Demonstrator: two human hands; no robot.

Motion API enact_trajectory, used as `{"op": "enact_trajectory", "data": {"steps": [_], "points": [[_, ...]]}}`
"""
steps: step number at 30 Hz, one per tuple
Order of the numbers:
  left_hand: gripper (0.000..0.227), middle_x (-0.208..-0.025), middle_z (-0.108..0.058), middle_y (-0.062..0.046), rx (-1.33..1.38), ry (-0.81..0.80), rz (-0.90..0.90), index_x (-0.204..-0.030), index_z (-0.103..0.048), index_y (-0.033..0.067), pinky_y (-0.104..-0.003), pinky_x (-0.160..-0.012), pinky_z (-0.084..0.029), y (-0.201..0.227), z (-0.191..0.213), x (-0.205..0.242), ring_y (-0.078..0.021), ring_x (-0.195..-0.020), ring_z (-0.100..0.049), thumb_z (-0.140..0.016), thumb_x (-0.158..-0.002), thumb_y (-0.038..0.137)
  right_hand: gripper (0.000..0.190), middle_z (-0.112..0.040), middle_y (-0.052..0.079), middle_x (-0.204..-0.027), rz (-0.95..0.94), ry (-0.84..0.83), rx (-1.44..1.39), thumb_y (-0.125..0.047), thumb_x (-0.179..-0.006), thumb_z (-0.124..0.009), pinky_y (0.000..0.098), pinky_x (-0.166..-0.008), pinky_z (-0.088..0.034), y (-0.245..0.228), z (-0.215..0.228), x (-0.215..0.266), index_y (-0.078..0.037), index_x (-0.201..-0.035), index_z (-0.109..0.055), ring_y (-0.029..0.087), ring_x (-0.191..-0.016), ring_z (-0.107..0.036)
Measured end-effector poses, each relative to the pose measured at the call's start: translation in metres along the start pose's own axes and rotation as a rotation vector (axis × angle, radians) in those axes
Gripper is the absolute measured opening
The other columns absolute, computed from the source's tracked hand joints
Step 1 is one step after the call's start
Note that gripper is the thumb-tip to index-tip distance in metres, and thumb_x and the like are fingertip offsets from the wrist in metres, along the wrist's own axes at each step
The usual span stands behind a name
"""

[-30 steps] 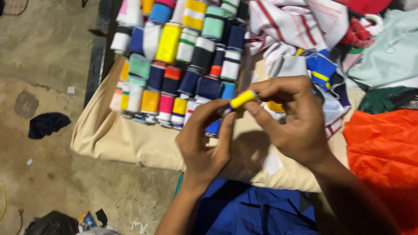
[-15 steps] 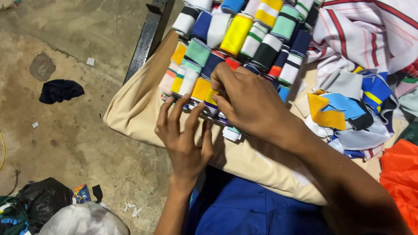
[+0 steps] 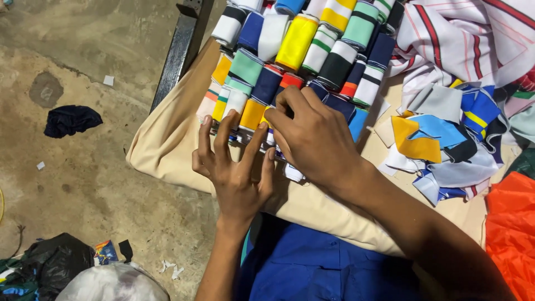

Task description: Rolling small rectangular fabric strips into tight cylinders and placing them in a organized pile.

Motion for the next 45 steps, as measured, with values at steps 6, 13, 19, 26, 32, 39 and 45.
{"op": "enact_trajectory", "data": {"steps": [6,13,19,26,32,39,45], "points": [[0.033,-0.148,-0.055,-0.018,0.087,0.021,-0.016,-0.129,-0.07,0.0161,-0.053,-0.12,-0.024,0.009,0.0,0.002,-0.0409,-0.148,-0.037,-0.071,-0.099,0.03,0.016,-0.06,0.015,-0.1,-0.016,0.104,-0.26,0.004,-0.097,-0.071,0.0401,-0.077,-0.05,0.015,0.046,0.031,-0.001,-0.112,-0.07,0.032,-0.088,-0.06],[0.021,-0.115,-0.067,-0.016,0.435,0.097,-0.214,-0.116,-0.068,0.0073,-0.051,-0.1,-0.055,0.067,-0.002,0.007,-0.0414,-0.11,-0.067,-0.068,-0.095,0.008,0.018,-0.066,0.017,-0.106,-0.32,0.077,-0.038,-0.002,-0.099,-0.076,0.0442,-0.089,-0.05,0.093,0.081,0.127,0.001,-0.117,-0.074,0.034,-0.097,-0.062],[0.022,-0.101,-0.067,-0.02,0.929,-0.278,-0.42,-0.113,-0.065,-0.0058,-0.047,-0.086,-0.057,0.152,-0.043,0.006,-0.0386,-0.093,-0.066,-0.051,-0.1,0.006,0.028,-0.064,0.012,-0.125,-0.382,-0.071,0.111,-0.006,-0.094,-0.075,0.0436,-0.093,-0.051,0.133,0.06,0.19,-0.009,-0.122,-0.073,0.034,-0.105,-0.058],[0.044,-0.143,-0.05,-0.019,0.928,-0.47,-0.172,-0.142,-0.048,0.0064,-0.05,-0.117,-0.045,0.181,-0.112,0.0,-0.0379,-0.136,-0.053,-0.059,-0.103,0.024,0.017,-0.075,0.015,-0.106,-0.547,0.162,-0.344,-0.001,-0.097,-0.076,0.0307,-0.085,-0.053,0.14,0.108,0.193,0.003,-0.114,-0.076,0.022,-0.094,-0.07],[0.026,-0.109,-0.071,-0.003,0.993,-0.571,-0.176,-0.121,-0.062,0.0121,-0.035,-0.099,-0.047,0.192,-0.144,-0.013,-0.0194,-0.101,-0.07,-0.067,-0.1,0.026,0.013,-0.071,0.018,-0.085,-0.869,0.332,-0.732,-0.001,-0.099,-0.068,0.0211,-0.04,-0.048,0.15,0.138,0.22,0.006,-0.111,-0.068,0.017,-0.055,-0.063],[0.017,-0.101,-0.075,0.002,0.862,-0.545,-0.347,-0.102,-0.067,0.014,-0.037,-0.095,-0.038,0.2,-0.135,-0.03,-0.0176,-0.095,-0.071,-0.062,-0.102,0.03,0.018,-0.057,0.022,-0.117,-0.637,0.792,-0.663,-0.011,-0.111,-0.063,0.0346,-0.079,-0.066,0.178,0.156,0.294,0.001,-0.12,-0.054,0.023,-0.093,-0.058],[0.031,-0.076,-0.077,-0.002,0.877,-0.811,-0.355,-0.108,-0.077,0.0144,-0.032,-0.056,-0.049,0.212,-0.116,-0.026,-0.0173,-0.058,-0.07,-0.058,-0.101,0.038,0.013,-0.063,0.025,-0.131,-0.582,0.969,-0.429,-0.004,-0.12,-0.062,0.0441,-0.12,-0.06,0.184,0.165,0.297,0.006,-0.129,-0.06,0.036,-0.122,-0.066]]}}
Point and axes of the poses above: each hand's wrist, its own x-axis away from the middle knuckle, its own z-axis out of the back of the hand, y = z × x, the point moved 6 cm from there along -x, towards the middle knuckle
